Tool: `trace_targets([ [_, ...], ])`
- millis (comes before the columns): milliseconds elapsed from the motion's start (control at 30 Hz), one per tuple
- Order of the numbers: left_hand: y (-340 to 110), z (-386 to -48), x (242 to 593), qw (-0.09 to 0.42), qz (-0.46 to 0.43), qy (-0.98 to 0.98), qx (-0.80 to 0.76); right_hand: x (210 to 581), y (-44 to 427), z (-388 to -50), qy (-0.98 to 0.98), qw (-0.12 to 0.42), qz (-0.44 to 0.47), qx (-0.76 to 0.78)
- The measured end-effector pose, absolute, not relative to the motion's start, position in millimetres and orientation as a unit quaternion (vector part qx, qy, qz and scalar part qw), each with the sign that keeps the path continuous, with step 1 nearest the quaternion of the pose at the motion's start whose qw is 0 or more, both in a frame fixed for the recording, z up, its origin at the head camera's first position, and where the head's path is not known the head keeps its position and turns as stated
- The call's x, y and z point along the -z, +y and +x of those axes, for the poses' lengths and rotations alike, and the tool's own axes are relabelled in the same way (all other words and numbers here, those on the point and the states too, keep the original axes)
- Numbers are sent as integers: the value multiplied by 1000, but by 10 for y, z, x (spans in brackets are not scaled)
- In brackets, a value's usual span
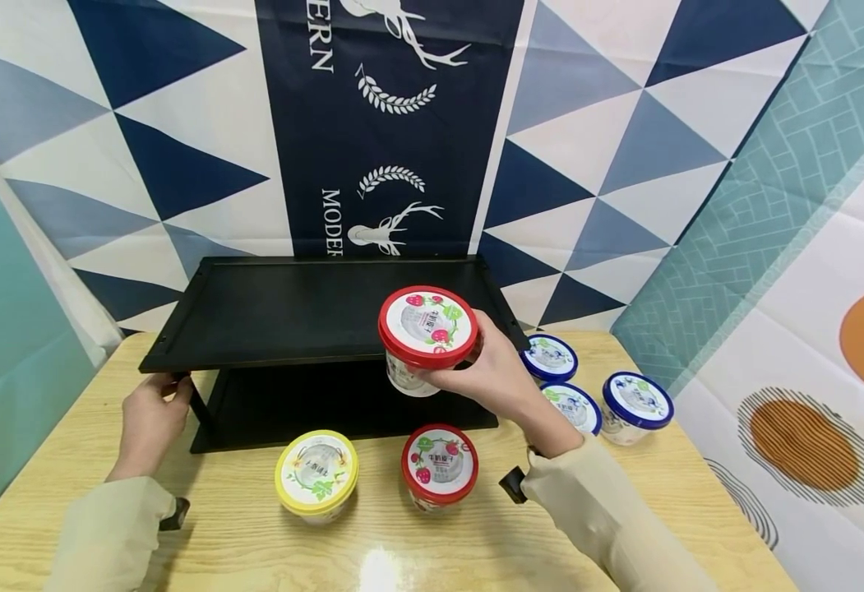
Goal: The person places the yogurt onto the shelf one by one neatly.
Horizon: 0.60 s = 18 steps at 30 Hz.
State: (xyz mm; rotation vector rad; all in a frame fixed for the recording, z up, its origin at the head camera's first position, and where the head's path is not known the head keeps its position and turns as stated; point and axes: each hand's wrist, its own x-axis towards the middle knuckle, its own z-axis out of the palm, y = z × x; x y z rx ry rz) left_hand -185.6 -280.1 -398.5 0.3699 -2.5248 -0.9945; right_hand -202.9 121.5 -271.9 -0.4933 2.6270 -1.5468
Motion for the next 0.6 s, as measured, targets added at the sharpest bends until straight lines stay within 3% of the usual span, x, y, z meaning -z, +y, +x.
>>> trace_targets([
  [600,-2792,-1859,3966,198,136,-905,352,2609,982,-2224,842,20,-214,494],
])
